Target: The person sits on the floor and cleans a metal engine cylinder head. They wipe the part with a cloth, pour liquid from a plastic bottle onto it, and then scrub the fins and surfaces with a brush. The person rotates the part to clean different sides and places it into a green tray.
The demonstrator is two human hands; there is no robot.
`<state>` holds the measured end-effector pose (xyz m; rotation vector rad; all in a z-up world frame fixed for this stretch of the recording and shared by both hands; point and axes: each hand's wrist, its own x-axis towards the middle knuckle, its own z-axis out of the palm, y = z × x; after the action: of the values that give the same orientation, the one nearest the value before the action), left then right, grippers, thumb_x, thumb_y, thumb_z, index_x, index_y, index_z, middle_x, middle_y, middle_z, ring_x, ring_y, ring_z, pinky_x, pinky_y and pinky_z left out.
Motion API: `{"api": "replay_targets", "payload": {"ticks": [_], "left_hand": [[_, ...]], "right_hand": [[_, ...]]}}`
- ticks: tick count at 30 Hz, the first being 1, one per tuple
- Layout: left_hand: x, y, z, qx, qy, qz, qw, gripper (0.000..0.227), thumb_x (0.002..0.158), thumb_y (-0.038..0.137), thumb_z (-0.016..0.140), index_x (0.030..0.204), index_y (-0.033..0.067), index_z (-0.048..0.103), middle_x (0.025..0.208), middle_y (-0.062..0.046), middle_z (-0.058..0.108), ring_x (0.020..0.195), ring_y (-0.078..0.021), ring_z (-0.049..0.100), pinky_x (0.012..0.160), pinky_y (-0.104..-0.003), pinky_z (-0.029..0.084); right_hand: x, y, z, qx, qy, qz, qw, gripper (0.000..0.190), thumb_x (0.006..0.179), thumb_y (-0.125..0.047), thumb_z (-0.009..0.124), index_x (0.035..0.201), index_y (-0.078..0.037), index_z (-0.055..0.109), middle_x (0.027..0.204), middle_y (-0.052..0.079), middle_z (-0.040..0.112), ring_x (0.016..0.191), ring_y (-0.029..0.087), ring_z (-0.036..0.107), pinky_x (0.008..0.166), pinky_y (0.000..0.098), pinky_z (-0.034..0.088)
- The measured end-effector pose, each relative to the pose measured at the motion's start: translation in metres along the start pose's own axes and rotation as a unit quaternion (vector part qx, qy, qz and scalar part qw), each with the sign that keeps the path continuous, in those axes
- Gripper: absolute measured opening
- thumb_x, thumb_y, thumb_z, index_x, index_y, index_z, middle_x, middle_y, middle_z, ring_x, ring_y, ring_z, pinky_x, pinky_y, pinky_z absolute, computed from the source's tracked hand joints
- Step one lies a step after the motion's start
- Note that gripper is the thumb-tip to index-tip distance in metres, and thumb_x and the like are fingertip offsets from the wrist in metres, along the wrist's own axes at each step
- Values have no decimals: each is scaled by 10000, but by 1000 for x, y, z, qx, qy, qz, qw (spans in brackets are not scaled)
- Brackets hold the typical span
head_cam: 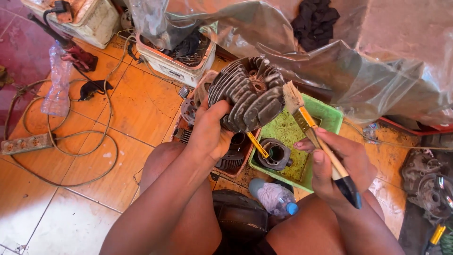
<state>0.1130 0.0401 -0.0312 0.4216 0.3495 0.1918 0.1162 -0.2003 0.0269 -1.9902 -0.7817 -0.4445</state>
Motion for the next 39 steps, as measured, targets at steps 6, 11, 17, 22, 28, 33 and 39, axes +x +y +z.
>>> {"api": "replay_targets", "payload": {"ticks": [6,11,17,22,28,33,39], "left_hand": [[9,1,-5,36,93,-51,994,363,926,-7,531,1278,-56,603,1051,-154,714,758,-176,704,617,-279,639],[6,1,-15,50,125,-85,987,211,949,94,518,1047,-11,672,899,-91,701,682,-150,637,524,-257,516],[5,10,-17,39,150,-97,983,231,924,46,510,1091,-63,627,949,-138,694,703,-189,672,637,-312,625],[2,15,-7,90,251,-94,959,124,908,42,555,1027,21,526,1019,-104,532,855,-203,494,642,-351,467],[-3,17,-2,68,203,-99,972,318,886,10,524,1201,-31,542,997,-181,670,669,-224,675,550,-339,640],[-3,16,3,90,263,-82,957,400,795,8,550,1190,-53,545,988,-180,591,821,-242,548,663,-358,486],[-9,20,9,70,224,-121,964,398,867,-19,543,1257,5,466,1080,-191,636,749,-253,674,620,-382,652]], "right_hand": [[-10,17,37,62,-78,-180,979,179,949,-72,622,1093,15,561,824,87,699,724,193,774,522,234,610],[-1,19,41,126,-129,-214,960,204,894,-77,657,1049,54,645,830,109,736,689,202,742,634,290,642],[-5,37,36,72,-74,-143,984,234,924,-33,636,1132,66,600,881,171,736,750,230,770,640,285,642],[-11,34,66,182,-132,-269,936,123,924,-78,622,909,41,651,657,65,708,508,138,670,536,246,654],[-17,43,50,102,-32,-140,984,209,981,-129,609,1147,-4,635,752,84,731,655,163,764,564,233,631],[2,1,62,113,-180,-284,935,213,859,-80,692,982,93,666,772,134,714,658,250,714,639,342,626],[-5,15,48,42,-35,-148,987,175,962,-22,605,1107,76,594,803,134,683,700,223,717,671,306,580]]}}
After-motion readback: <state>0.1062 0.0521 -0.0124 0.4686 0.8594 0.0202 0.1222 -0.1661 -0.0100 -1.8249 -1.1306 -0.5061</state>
